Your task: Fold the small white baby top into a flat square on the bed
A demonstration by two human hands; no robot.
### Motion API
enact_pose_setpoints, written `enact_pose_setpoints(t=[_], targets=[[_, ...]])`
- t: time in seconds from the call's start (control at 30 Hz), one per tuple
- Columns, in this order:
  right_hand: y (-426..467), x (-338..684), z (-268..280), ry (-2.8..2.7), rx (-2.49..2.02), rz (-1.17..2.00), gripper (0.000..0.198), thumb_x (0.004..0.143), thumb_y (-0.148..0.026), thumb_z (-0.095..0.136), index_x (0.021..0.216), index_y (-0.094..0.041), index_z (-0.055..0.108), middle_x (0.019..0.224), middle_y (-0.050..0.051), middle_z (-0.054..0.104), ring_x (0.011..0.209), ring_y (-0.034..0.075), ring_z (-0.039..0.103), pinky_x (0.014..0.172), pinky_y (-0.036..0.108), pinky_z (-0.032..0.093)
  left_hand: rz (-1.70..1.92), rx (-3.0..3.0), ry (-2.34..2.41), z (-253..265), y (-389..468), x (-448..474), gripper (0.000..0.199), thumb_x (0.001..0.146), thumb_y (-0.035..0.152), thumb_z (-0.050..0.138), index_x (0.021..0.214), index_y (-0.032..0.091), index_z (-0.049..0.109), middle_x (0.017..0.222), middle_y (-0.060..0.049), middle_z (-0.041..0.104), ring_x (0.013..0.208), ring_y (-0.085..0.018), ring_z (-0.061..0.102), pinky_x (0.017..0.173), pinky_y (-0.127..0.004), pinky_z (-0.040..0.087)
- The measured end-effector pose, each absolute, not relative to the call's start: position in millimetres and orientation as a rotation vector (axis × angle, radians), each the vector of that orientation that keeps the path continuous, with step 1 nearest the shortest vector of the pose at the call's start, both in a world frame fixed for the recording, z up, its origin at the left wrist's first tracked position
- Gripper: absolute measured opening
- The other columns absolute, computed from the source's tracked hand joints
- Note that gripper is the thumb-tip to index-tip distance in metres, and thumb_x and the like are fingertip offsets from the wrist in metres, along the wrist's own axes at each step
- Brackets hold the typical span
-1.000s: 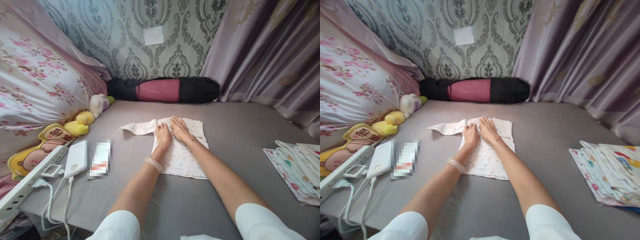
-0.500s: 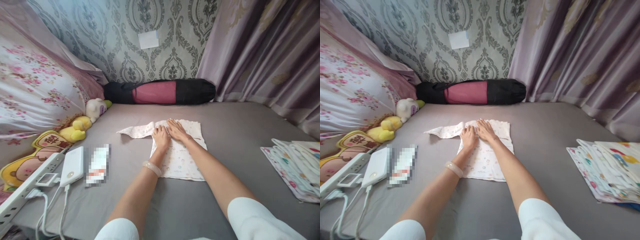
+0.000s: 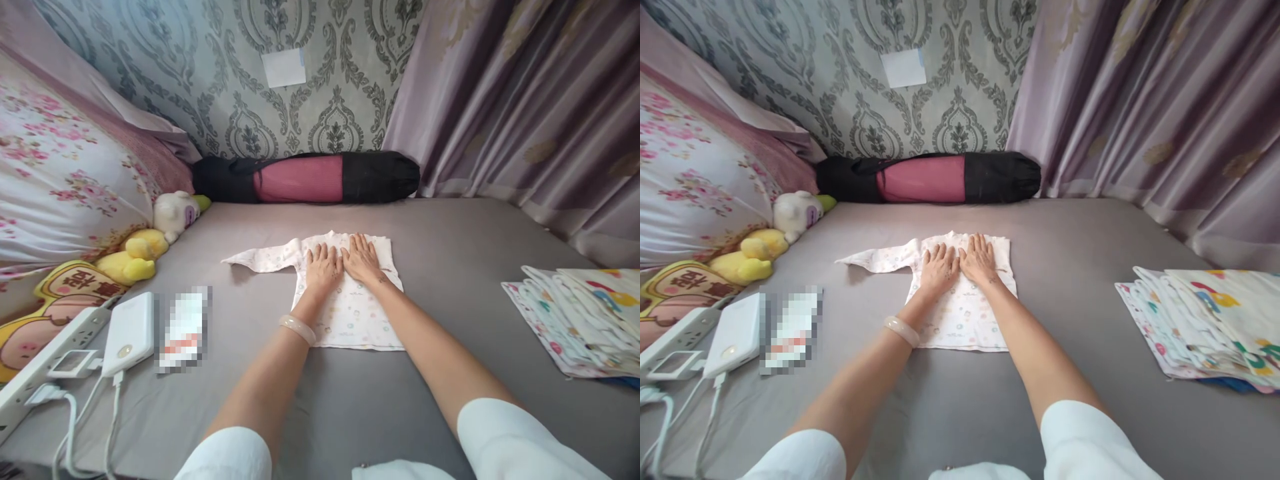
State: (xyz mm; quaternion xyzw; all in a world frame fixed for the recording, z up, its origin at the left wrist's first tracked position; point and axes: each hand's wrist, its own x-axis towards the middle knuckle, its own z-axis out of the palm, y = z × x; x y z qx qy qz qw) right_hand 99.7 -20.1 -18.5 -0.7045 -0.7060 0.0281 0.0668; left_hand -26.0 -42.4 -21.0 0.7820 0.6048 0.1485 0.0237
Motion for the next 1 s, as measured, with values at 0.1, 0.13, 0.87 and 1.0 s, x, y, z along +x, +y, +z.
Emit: enact_pose_setpoints(t=[0.1, 0.13, 0.87, 1.0], targets=[[-22, 102, -16, -2.162, -2.103, 0.105, 0.062, 0.105, -0.038, 0.021, 0.155, -0.003, 0.023, 0.16, 0.013, 0.015, 0.148, 0.024, 0.01, 0.121, 0.042, 0.011, 0.409, 2.386, 1.88, -18, -42, -26, 0.054, 0.099, 0.039, 0.028, 0.143, 0.014, 0.045, 0.154, -0.016, 0.039, 0.146, -0.03, 0.029, 0.119, -0.052, 0.019], [-23, 103, -16, -2.173, -2.097, 0.112, 0.062, 0.105, -0.039, 0.021, 0.155, -0.002, 0.023, 0.16, 0.013, 0.014, 0.148, 0.024, 0.01, 0.121, 0.042, 0.011, 0.405, 2.382, 1.88, -17, -42, -26, 0.054, 0.099, 0.039, 0.028, 0.144, 0.015, 0.045, 0.155, -0.016, 0.039, 0.146, -0.03, 0.029, 0.119, -0.052, 0.019], [-77, 161, -8, -2.298, -2.01, -0.044, 0.06, 0.101, -0.033, 0.024, 0.153, -0.003, 0.031, 0.159, 0.013, 0.021, 0.147, 0.025, 0.014, 0.121, 0.043, 0.015, 0.512, 2.513, 1.849, -18, -55, -37, 0.046, 0.098, 0.039, 0.036, 0.132, 0.011, 0.05, 0.154, -0.02, 0.038, 0.146, -0.03, 0.028, 0.118, -0.047, 0.022], [-97, 152, -15, -2.306, -2.022, 0.053, 0.061, 0.103, -0.038, 0.019, 0.154, -0.005, 0.029, 0.159, 0.012, 0.019, 0.147, 0.024, 0.015, 0.121, 0.044, 0.014, 0.477, 2.598, 1.764, -17, -68, -47, 0.048, 0.099, 0.038, 0.033, 0.137, 0.011, 0.046, 0.154, -0.02, 0.036, 0.145, -0.03, 0.028, 0.118, -0.045, 0.023]])
